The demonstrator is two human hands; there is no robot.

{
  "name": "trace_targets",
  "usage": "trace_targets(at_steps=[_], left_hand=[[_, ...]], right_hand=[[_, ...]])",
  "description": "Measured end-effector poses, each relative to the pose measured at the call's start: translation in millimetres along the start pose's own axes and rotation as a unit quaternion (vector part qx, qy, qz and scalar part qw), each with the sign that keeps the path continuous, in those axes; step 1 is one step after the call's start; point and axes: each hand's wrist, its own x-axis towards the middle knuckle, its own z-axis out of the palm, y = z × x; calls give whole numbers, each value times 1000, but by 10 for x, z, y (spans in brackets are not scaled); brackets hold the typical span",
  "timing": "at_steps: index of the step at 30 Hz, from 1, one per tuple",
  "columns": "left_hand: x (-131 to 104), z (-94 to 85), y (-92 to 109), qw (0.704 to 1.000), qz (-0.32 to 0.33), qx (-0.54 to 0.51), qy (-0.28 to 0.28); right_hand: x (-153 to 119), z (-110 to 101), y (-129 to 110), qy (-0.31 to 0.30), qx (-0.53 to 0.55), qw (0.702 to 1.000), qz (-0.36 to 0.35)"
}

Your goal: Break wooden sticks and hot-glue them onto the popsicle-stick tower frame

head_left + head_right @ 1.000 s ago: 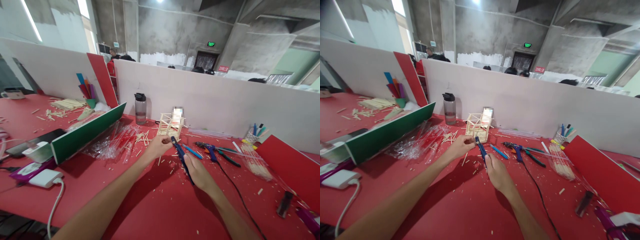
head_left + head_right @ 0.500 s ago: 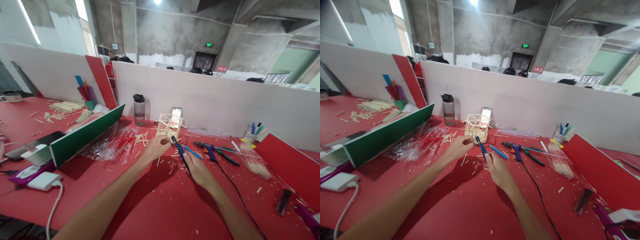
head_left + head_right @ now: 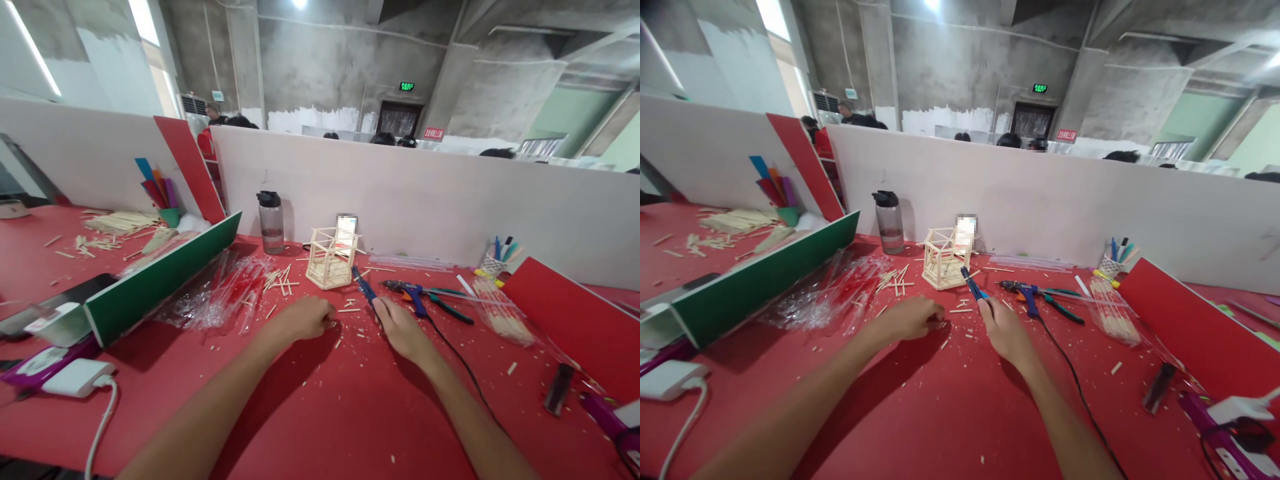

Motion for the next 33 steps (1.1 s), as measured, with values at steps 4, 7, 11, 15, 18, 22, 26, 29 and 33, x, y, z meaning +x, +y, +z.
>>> trace_targets(at_steps=[4, 7, 11, 15, 18, 22, 26, 29, 33], left_hand=[[14, -29, -68, 999, 19, -18, -21], [-5, -68, -109, 999, 17, -46, -8], [13, -69, -118, 994, 79, -74, 6], [95, 18, -132, 987, 134, -93, -9], [140, 84, -165, 984, 139, -112, -8], [148, 106, -178, 987, 108, -117, -5], [158, 104, -151, 990, 103, -98, -1], [187, 128, -137, 992, 94, -80, 9], [196, 105, -112, 993, 86, -87, 0]], right_hand=[[-9, 2, -10, -11, -5, 1000, 2], [-18, -2, 2, -17, 4, 1000, -16], [-26, 1, 35, -31, 29, 999, -24], [-22, 10, 58, -32, 28, 999, -13], [-15, 12, 65, -29, 23, 999, -7], [-11, 11, 77, -28, 24, 999, -12], [-5, 18, 100, -27, 28, 999, -17], [-1, 21, 118, -23, 28, 999, -24], [-3, 13, 120, -29, 36, 999, -28]])
